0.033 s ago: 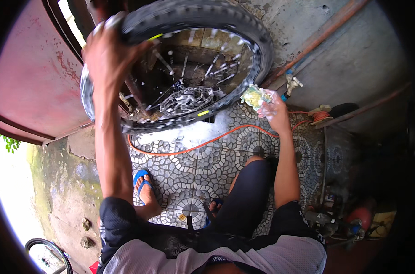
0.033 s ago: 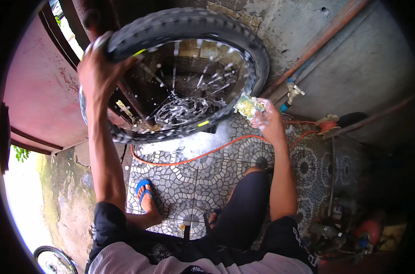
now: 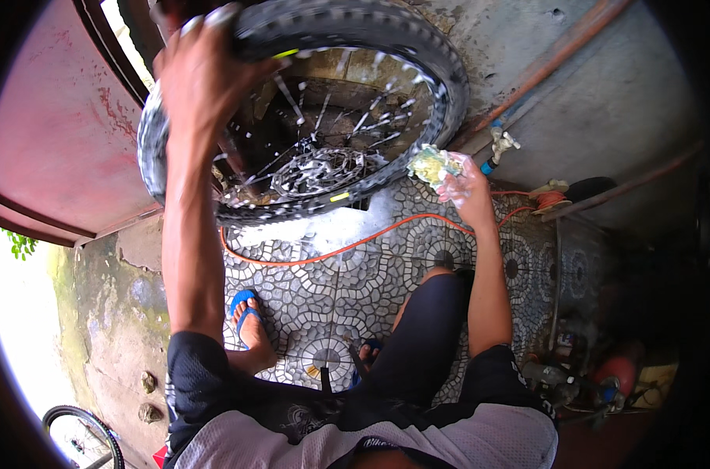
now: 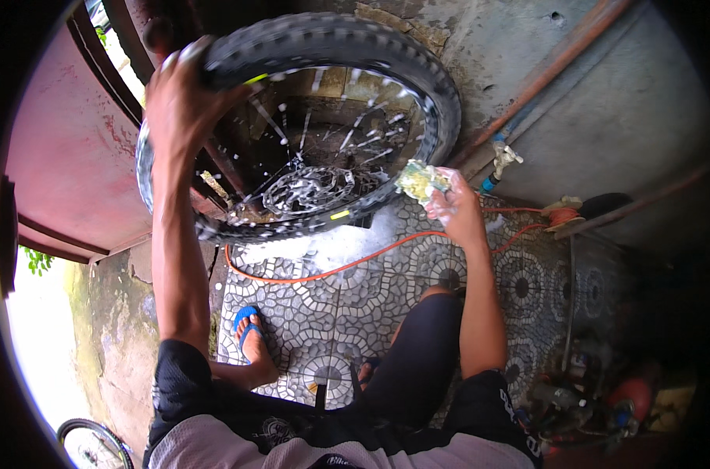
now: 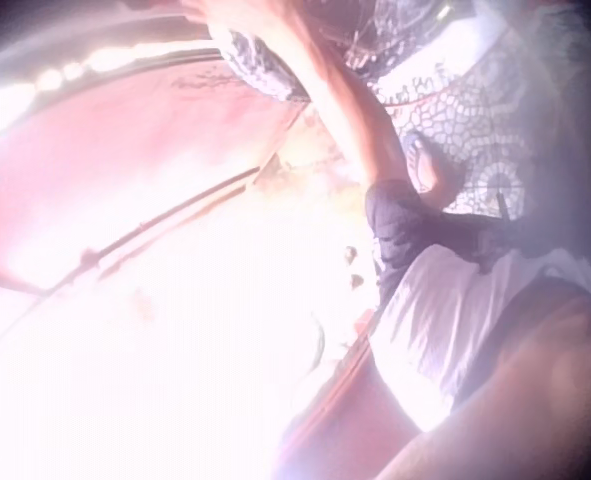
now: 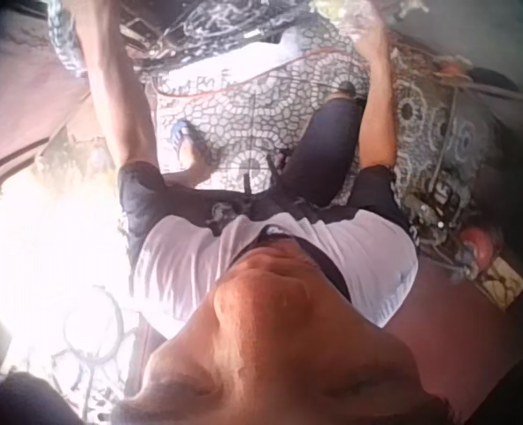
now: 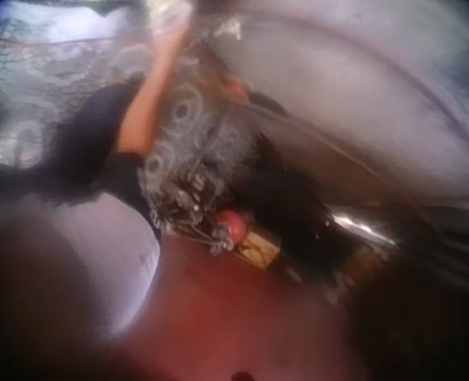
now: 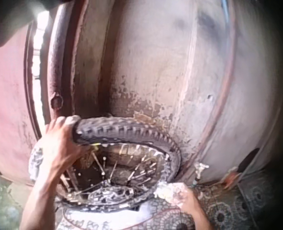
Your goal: The person removes a bicycle wheel from a bike, then kneels and scrubs the wheel with a soapy sponge, focusing on the spokes and rim. The person rotates the wheel to clean different sections.
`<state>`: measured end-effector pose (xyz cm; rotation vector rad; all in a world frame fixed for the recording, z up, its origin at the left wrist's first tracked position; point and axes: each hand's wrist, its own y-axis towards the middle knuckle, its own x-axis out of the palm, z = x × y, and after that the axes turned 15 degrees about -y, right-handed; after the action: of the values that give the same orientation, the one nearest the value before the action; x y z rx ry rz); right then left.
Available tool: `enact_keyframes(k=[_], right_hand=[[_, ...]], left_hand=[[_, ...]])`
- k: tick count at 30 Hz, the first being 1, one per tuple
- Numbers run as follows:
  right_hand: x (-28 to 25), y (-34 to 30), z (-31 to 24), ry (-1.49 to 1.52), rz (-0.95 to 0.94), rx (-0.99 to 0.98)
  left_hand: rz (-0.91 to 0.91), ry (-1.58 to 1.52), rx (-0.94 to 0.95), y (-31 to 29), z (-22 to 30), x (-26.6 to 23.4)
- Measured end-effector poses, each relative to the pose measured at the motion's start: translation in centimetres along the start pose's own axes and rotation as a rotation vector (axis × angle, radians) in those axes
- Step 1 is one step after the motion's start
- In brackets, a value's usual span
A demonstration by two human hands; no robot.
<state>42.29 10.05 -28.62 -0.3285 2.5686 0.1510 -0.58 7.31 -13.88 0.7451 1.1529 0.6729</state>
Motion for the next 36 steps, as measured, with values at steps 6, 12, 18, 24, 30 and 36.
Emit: enact_keyframes(k=[6,12,18,24,30,36], right_hand=[[4.5,1.8,-5.8,-0.173,0.003,-0.284],[8.7,7.8,-9.0,-0.431,0.144,-0.565],[11.0,12.2,-8.4,-0.558,0.002,-0.516],[10.6,14.0,-8.8,-0.473,0.055,-0.617],[11.0,13.4,-10.3,-0.789,-0.244,-0.52],[10.6,13.2,-10.8,-0.922,-0.304,-0.426]], left_hand=[[-0.183,-0.048,0.062,5.9,6.0,3.3],[0.273,-0.22,0.152,-2.3,6.1,7.0],[-0.037,-0.922,-1.036,-22.0,6.8,11.5],[0.036,-1.189,-1.056,-26.2,5.8,17.2],[0.208,-1.443,-1.12,-25.2,6.8,17.5],[0.185,-1.695,-1.224,-24.3,6.7,17.9]])
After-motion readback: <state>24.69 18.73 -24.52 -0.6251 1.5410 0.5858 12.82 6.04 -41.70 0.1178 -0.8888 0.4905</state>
